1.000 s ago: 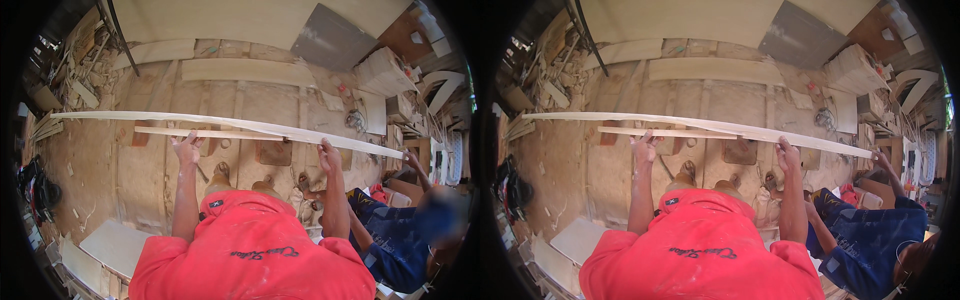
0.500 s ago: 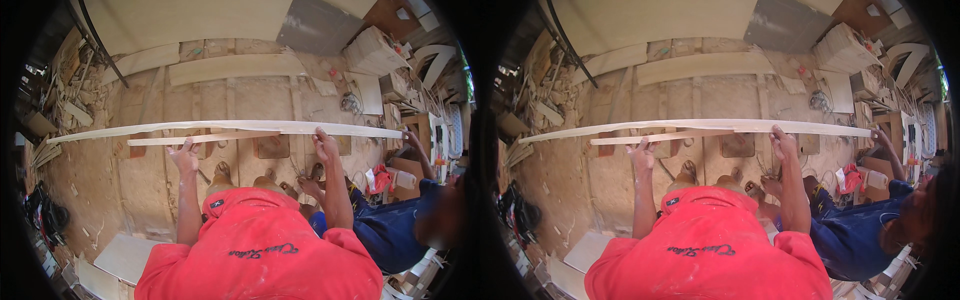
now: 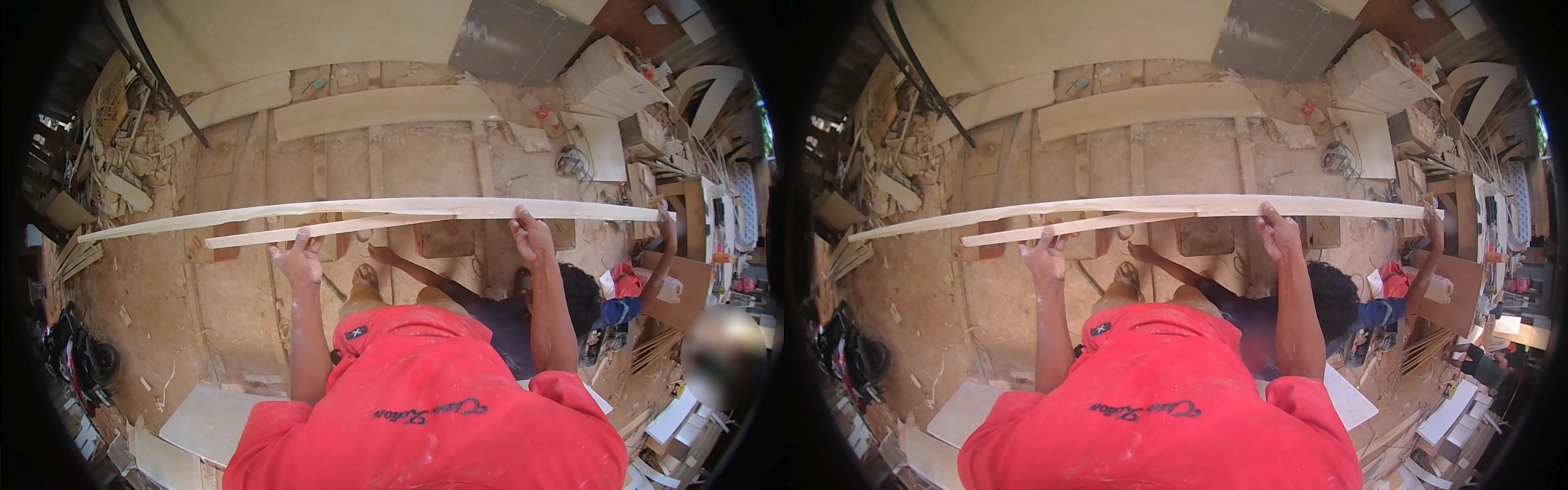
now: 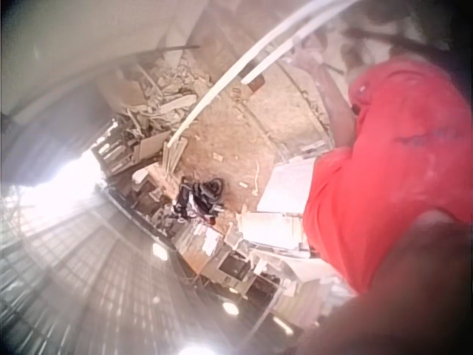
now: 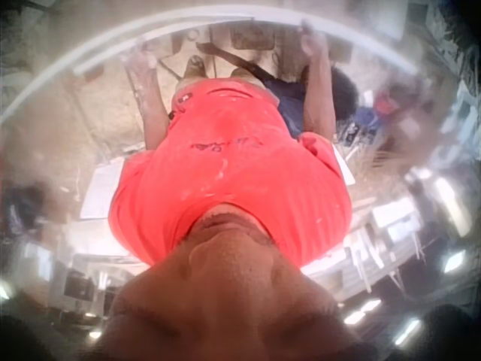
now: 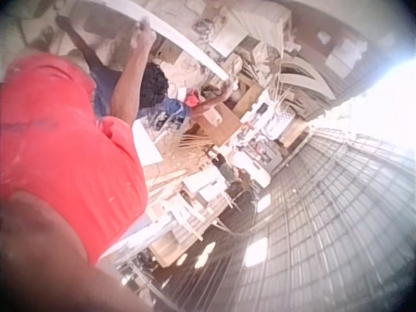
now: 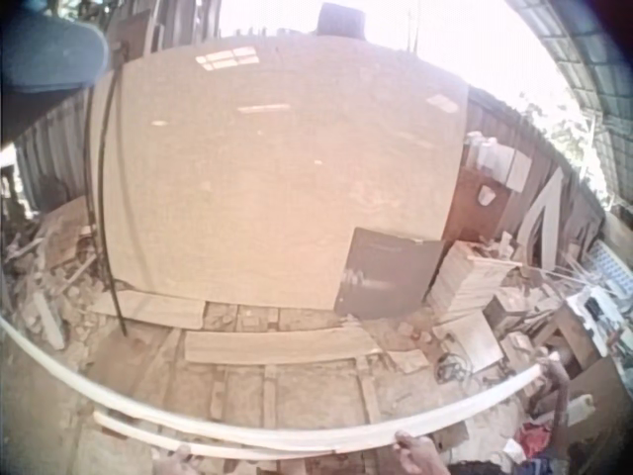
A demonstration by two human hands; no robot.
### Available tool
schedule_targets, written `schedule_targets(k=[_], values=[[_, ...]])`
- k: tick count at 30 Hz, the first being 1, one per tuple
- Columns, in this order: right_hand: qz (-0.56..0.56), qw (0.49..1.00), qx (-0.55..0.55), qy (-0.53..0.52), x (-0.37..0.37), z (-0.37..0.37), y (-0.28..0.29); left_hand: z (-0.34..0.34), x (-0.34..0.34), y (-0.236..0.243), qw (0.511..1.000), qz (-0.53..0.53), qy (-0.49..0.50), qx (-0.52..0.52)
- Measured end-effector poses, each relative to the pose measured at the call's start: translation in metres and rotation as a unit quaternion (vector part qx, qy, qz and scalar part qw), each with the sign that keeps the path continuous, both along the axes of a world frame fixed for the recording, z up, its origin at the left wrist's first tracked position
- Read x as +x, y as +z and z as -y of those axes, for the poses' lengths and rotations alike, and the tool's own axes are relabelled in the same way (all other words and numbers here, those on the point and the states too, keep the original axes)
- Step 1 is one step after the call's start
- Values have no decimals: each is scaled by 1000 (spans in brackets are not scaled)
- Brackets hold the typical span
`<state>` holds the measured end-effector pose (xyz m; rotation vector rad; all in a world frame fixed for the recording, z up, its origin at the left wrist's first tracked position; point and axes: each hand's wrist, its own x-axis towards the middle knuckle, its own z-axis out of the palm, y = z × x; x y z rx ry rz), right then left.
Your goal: The person holds and aligns long pieces of wood trim together with another person, checking the fit and edge alignment by hand.
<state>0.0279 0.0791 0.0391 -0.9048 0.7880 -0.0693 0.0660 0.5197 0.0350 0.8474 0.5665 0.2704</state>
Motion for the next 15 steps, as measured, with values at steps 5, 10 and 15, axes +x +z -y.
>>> schedule_targets(k=[5,10,15], values=[[-4,1000,0,1,0,-2,4,0,1,-4,1000,3,-24,-10],[-16,1000,-4,-8,0,-4,6,0,2,-6,1000,-5,-17,-15],[6,1000,-2,-18,-2,-9,6,2,2,0,1000,-13,-17,-10]])
